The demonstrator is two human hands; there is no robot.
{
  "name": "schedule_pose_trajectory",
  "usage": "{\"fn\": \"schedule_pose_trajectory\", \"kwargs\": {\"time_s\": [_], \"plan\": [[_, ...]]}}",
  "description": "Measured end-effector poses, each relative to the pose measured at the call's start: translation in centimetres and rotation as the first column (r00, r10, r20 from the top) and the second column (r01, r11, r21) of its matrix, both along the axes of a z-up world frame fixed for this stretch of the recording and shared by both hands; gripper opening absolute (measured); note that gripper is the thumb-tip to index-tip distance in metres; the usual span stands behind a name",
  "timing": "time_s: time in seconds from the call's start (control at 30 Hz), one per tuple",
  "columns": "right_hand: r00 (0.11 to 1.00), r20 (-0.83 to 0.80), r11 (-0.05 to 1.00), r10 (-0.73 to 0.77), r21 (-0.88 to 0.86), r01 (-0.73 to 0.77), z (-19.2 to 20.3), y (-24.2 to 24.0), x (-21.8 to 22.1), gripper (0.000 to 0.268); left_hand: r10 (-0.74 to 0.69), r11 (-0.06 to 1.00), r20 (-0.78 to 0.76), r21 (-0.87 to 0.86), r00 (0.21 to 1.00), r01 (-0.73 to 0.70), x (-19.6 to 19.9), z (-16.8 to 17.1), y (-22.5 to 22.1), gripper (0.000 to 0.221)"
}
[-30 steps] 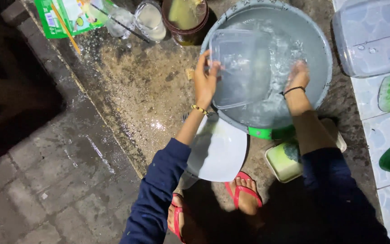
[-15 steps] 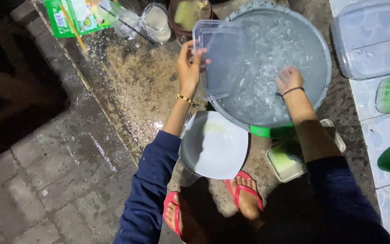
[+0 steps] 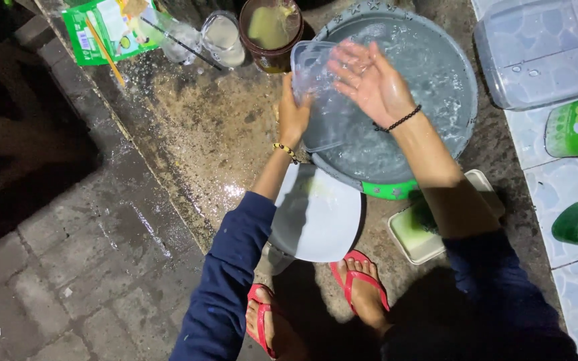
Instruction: Washing and rinsing plastic food containers and lids in a basin of water.
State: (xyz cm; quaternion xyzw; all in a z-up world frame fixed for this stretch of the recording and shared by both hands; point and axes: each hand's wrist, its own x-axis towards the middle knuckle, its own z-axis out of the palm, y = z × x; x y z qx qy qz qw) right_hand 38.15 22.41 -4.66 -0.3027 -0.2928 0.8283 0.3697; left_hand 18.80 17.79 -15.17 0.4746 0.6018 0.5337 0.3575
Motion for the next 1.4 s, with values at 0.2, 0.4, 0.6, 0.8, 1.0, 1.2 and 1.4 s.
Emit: {"fn": "schedule_pose_trajectory", "kwargs": {"time_s": [0.2,0.4,0.6,0.8,1.0,1.2,1.4], "plan": [[0.63,0.62,0.857,-0.468,0.492,0.153,-6.0,0.2,6.5,0.037,-0.014,0.996,0.275,-0.08,0.961,0.037,-1.9,5.2,-1.0,0.03],[0.489,0.423,0.34,-0.763,0.906,-0.255,-2.0,-3.3,7.8,0.076,-0.192,0.883,-0.415,0.322,0.889,0.341,-1.5,16.1,-3.6,0.044],[0.595,0.334,0.093,-0.731,0.913,-0.398,5.2,-5.2,9.4,0.052,0.027,0.522,-0.846,0.466,0.533,0.714,0.6,22.7,-6.0,0.016],[0.428,0.243,-0.006,-0.87,0.864,-0.503,6.8,-6.3,14.5,0.025,-0.097,0.803,-0.949,0.102,0.299,0.587,-0.1,22.8,-8.7,0.078],[0.071,-0.073,-0.091,-0.995,0.952,-0.292,-3.2,0.5,25.0,0.032,-0.331,0.877,-0.699,0.02,0.634,0.48,-4.7,10.5,-13.7,0.094],[-0.022,0.035,0.038,-0.999,0.992,-0.121,-9.1,5.0,29.2,0.03,-0.533,0.728,-0.179,-0.596,0.827,0.34,-7.4,-0.7,-21.0,0.075],[-0.091,0.318,0.329,-0.944,0.874,-0.359,-10.8,5.4,31.5,0.074,-0.426,0.743,-0.2,-0.634,0.883,0.215,-8.5,-4.2,-22.6,0.029]]}}
